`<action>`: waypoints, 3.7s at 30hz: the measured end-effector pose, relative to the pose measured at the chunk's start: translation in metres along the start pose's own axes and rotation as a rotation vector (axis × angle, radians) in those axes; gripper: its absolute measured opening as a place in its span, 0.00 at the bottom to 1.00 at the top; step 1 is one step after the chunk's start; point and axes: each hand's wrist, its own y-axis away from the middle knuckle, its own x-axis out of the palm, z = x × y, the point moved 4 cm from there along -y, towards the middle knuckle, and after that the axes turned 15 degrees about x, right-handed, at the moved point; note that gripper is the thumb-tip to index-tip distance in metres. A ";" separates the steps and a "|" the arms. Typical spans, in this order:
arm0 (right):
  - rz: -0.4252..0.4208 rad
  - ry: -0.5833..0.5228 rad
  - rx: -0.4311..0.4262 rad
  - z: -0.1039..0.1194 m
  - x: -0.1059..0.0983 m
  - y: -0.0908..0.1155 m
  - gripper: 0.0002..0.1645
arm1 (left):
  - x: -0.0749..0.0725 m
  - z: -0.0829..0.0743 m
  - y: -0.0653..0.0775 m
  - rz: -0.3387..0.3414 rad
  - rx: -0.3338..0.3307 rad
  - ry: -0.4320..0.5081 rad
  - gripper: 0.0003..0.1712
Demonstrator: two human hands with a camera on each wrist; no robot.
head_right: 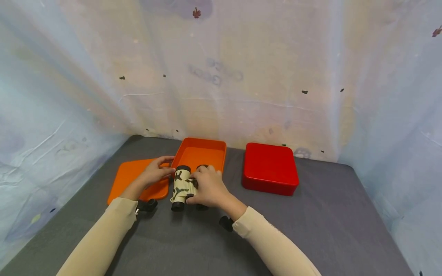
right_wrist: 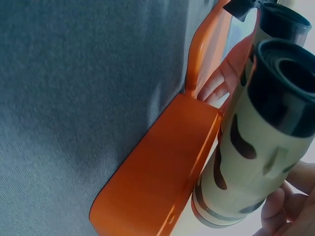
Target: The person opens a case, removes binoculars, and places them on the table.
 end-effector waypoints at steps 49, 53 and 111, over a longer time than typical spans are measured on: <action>0.059 -0.063 0.030 0.005 0.028 0.032 0.42 | 0.000 -0.001 0.001 -0.008 0.010 -0.001 0.35; 0.077 -0.083 0.034 0.004 0.031 0.032 0.42 | 0.000 -0.001 0.001 -0.007 0.015 -0.004 0.35; 0.112 -0.090 0.032 0.011 0.046 0.023 0.41 | 0.001 -0.002 0.001 -0.021 0.000 0.009 0.34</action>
